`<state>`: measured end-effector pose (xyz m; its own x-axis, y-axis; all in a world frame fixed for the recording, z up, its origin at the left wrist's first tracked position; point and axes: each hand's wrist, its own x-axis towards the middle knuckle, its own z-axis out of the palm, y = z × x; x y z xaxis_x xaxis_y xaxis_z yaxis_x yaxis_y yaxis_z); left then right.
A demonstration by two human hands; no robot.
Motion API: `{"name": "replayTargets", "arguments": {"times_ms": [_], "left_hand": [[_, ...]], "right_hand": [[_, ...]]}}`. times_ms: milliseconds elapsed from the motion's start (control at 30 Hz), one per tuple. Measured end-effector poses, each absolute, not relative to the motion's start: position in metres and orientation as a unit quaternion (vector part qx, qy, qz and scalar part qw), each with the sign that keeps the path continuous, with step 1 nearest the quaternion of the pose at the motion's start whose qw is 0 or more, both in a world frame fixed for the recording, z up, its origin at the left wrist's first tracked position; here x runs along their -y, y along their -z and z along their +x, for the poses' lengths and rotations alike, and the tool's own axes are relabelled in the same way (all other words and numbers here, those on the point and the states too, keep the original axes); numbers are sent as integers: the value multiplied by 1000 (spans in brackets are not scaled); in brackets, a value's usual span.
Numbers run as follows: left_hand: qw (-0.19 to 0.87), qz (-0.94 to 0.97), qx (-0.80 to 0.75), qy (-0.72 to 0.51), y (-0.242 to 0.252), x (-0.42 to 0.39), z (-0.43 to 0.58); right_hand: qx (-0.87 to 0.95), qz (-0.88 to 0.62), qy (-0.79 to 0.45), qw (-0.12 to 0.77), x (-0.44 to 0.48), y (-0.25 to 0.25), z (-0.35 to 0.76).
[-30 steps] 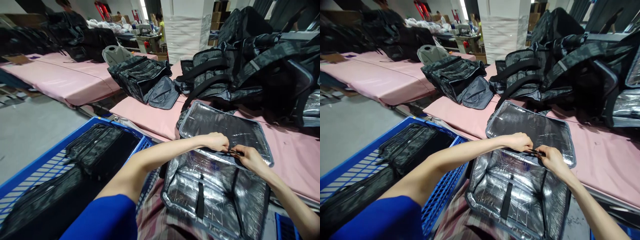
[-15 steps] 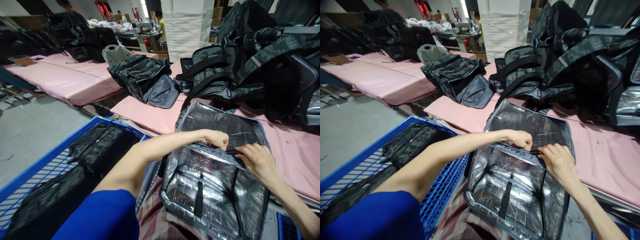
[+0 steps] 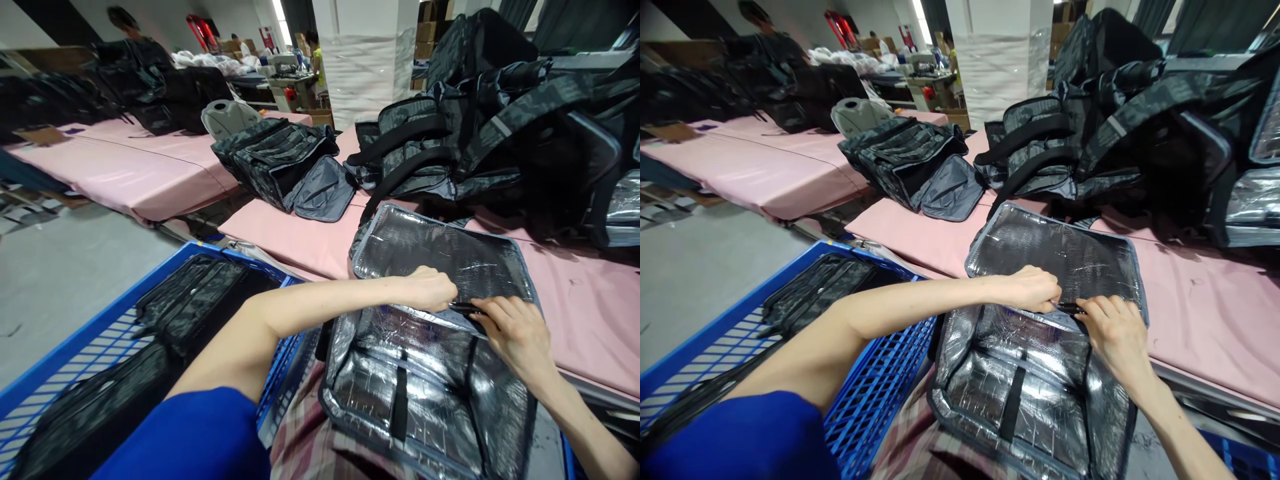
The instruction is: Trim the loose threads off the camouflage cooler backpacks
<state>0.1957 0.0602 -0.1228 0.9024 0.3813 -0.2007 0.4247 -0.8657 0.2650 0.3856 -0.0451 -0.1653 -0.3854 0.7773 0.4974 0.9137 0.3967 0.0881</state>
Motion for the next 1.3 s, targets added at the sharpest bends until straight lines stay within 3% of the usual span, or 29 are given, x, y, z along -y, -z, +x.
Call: {"name": "replayTargets", "arguments": {"times_ms": [100, 300, 467, 967, 1167, 1300], "left_hand": [[165, 959, -220, 77, 123, -62, 202], [375, 882, -244, 147, 138, -96, 215], [468, 826, -263, 172, 143, -105, 216], [520, 802, -249, 157, 142, -102, 212], [514, 810, -239, 150, 141, -103, 210], [520, 805, -245, 148, 140, -100, 210]], "right_hand": [[792, -543, 178, 215, 53, 168, 384], [756, -580, 168, 252, 63, 171, 375], [759, -579, 161, 252, 58, 171, 370], [795, -541, 135, 240, 39, 172, 369], [769, -565, 45, 296, 42, 171, 374], [768, -558, 53, 310, 42, 172, 376]]}}
